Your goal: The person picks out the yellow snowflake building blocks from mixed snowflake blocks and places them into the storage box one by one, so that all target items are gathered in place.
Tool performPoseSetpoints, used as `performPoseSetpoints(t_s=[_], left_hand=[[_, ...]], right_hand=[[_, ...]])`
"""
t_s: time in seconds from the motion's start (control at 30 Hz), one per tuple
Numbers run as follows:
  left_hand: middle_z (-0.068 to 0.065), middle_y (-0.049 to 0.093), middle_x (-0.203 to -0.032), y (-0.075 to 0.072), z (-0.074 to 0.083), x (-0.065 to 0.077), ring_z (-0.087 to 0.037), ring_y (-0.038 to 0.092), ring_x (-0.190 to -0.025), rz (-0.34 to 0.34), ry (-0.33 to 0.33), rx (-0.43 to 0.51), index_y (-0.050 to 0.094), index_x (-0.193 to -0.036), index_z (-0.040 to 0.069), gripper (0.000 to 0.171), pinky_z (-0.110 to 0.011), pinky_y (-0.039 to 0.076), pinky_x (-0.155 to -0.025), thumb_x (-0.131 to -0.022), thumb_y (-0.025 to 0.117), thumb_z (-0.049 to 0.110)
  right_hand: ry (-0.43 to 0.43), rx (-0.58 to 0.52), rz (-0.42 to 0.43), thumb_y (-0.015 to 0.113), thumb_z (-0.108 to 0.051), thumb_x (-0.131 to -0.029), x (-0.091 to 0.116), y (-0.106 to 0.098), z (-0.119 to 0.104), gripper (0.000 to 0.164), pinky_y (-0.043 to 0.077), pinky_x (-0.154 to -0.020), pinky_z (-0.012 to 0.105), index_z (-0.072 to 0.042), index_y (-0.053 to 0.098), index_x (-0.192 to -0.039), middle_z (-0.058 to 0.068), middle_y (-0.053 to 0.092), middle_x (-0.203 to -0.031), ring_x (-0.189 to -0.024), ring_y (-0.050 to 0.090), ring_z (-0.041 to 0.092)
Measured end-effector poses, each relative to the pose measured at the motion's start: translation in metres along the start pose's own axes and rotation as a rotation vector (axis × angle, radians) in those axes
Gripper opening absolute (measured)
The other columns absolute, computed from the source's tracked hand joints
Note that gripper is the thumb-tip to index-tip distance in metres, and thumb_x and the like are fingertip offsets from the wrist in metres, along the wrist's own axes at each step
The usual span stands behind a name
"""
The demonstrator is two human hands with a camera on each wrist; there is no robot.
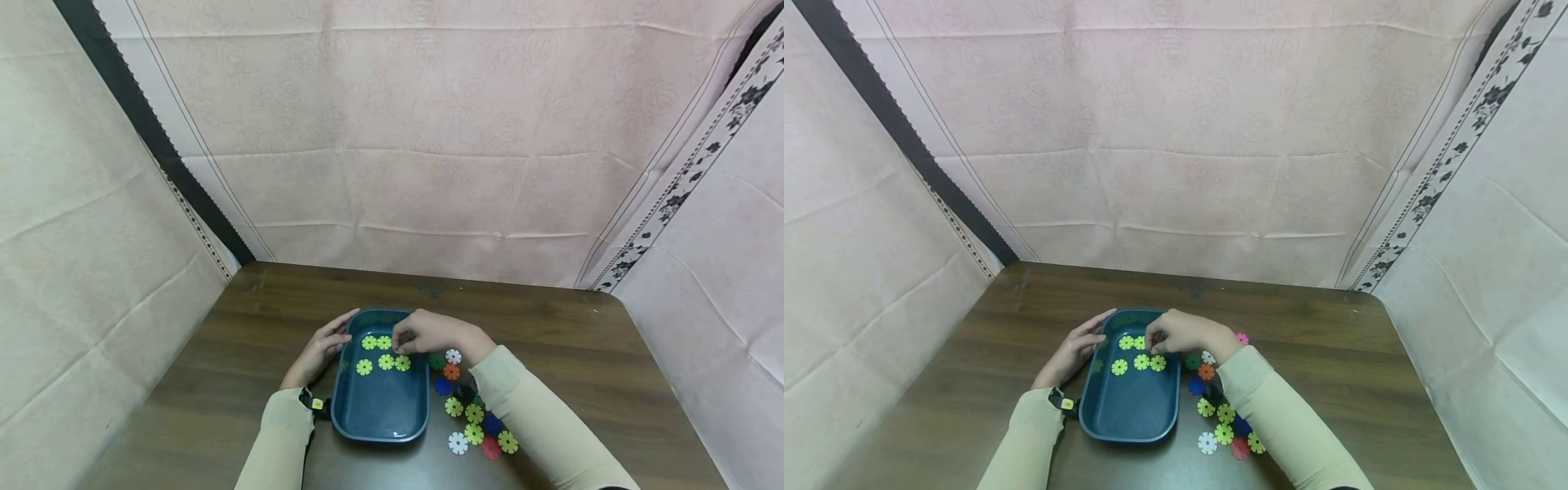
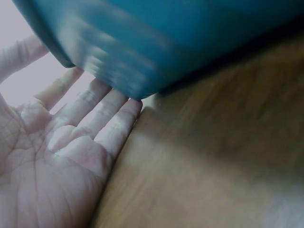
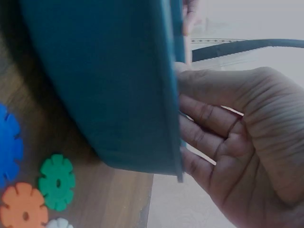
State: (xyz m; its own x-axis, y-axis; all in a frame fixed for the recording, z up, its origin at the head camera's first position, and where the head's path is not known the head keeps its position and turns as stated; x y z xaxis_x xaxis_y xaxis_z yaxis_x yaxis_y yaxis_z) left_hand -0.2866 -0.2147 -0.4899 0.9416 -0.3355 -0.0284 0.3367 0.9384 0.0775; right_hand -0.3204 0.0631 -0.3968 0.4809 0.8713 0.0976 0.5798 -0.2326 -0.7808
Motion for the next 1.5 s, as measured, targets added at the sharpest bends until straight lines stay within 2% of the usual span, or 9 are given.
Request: performPoseSetpoints(t_s=[0.3,0.5,0.6,0.8,0.9,1.0,1.23,1.4,1.5], left_hand=[[-0.009,0.051,-0.149,0.000,-0.001,0.001,-0.033,0.049,-0.133,0.000,-0.001,0.004,0.047,-0.151,0.024,0.053,-0.036,0.046,-0.102,-0.100,0.057,0.016],[-0.009,0.050,-0.149,0.000,0.001,0.000,-0.033,0.049,-0.134,-0.003,0.003,0.006,0.047,-0.152,0.024,0.052,-0.039,0.043,-0.106,-0.101,0.054,0.013],[-0.009,0.050,-0.149,-0.001,0.002,-0.001,-0.033,0.049,-0.134,0.003,0.003,0.001,0.047,-0.151,0.025,0.052,-0.041,0.042,-0.107,-0.102,0.053,0.012],[-0.009,0.050,-0.149,0.000,0.001,-0.001,-0.034,0.049,-0.133,0.003,0.002,0.003,0.047,-0.152,0.025,0.052,-0.038,0.044,-0.104,-0.102,0.053,0.012],[-0.010,0.050,-0.149,0.000,0.001,-0.001,-0.034,0.049,-0.132,-0.002,0.007,0.004,0.046,-0.152,0.024,0.052,-0.036,0.045,-0.103,-0.102,0.053,0.011],[-0.012,0.050,-0.149,-0.001,0.001,0.000,-0.036,0.049,-0.132,-0.009,0.012,0.001,0.045,-0.153,0.023,0.052,-0.036,0.046,-0.102,-0.102,0.052,0.011],[-0.011,0.050,-0.149,-0.003,0.002,0.000,-0.036,0.049,-0.132,-0.005,0.015,-0.012,0.045,-0.153,0.023,0.053,-0.036,0.045,-0.102,-0.102,0.053,0.012],[-0.011,0.049,-0.150,-0.001,0.000,0.000,-0.035,0.049,-0.133,-0.011,0.009,-0.013,0.045,-0.153,0.024,0.053,-0.039,0.043,-0.105,-0.102,0.054,0.013],[-0.011,0.049,-0.150,0.000,0.000,-0.001,-0.034,0.049,-0.133,-0.008,0.007,-0.007,0.046,-0.152,0.024,0.053,-0.040,0.042,-0.106,-0.102,0.054,0.013]], right_hand=[[-0.051,-0.071,0.104,0.067,-0.020,-0.099,0.025,-0.003,0.001,0.009,0.054,-0.086,0.025,-0.023,0.073,-0.105,-0.003,0.074,-0.103,-0.095,0.067,0.003],[-0.052,-0.117,0.233,0.067,-0.024,-0.099,0.056,-0.003,0.006,0.015,0.055,-0.088,0.031,-0.014,0.073,-0.109,-0.005,0.073,-0.105,-0.096,0.067,0.006],[-0.041,-0.131,0.303,0.067,-0.024,-0.099,0.073,0.000,0.012,0.017,0.056,-0.086,0.033,-0.011,0.073,-0.109,-0.004,0.073,-0.103,-0.093,0.068,0.007],[-0.069,-0.151,0.418,0.068,-0.019,-0.098,0.106,0.020,0.026,0.008,0.057,-0.074,0.035,-0.021,0.072,-0.104,0.001,0.074,-0.095,-0.081,0.065,0.013],[-0.084,-0.163,0.420,0.069,-0.017,-0.097,0.120,0.038,0.031,0.009,0.057,-0.072,0.033,-0.019,0.073,-0.105,-0.001,0.073,-0.096,-0.081,0.064,0.014],[-0.082,-0.117,0.394,0.072,-0.018,-0.095,0.131,0.054,0.033,0.013,0.056,-0.080,0.032,-0.015,0.073,-0.107,-0.005,0.071,-0.103,-0.092,0.063,0.011],[-0.012,0.002,0.353,0.078,-0.025,-0.090,0.141,0.077,0.037,0.019,0.050,-0.089,0.036,-0.024,0.075,-0.108,-0.011,0.062,-0.109,-0.107,0.050,0.008],[0.006,-0.014,0.320,0.079,-0.029,-0.088,0.143,0.086,0.042,0.021,0.044,-0.100,0.052,-0.027,0.074,-0.108,-0.013,0.061,-0.109,-0.108,0.049,0.007],[0.018,-0.031,0.318,0.079,-0.030,-0.088,0.144,0.089,0.044,0.021,0.044,-0.100,0.053,-0.029,0.074,-0.108,-0.014,0.061,-0.109,-0.109,0.049,0.008]])
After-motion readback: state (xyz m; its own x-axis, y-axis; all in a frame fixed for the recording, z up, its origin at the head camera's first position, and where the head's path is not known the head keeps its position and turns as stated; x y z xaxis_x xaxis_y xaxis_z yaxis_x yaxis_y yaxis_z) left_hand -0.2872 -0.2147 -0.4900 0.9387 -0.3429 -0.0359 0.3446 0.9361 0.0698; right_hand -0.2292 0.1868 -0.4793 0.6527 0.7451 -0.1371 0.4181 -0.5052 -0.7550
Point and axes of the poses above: each hand's wrist, its own x-axis away from the middle knuckle, its own y-axis out of the palm, z = x × y, the point moved 1 cm from there along -x, towards the middle knuckle
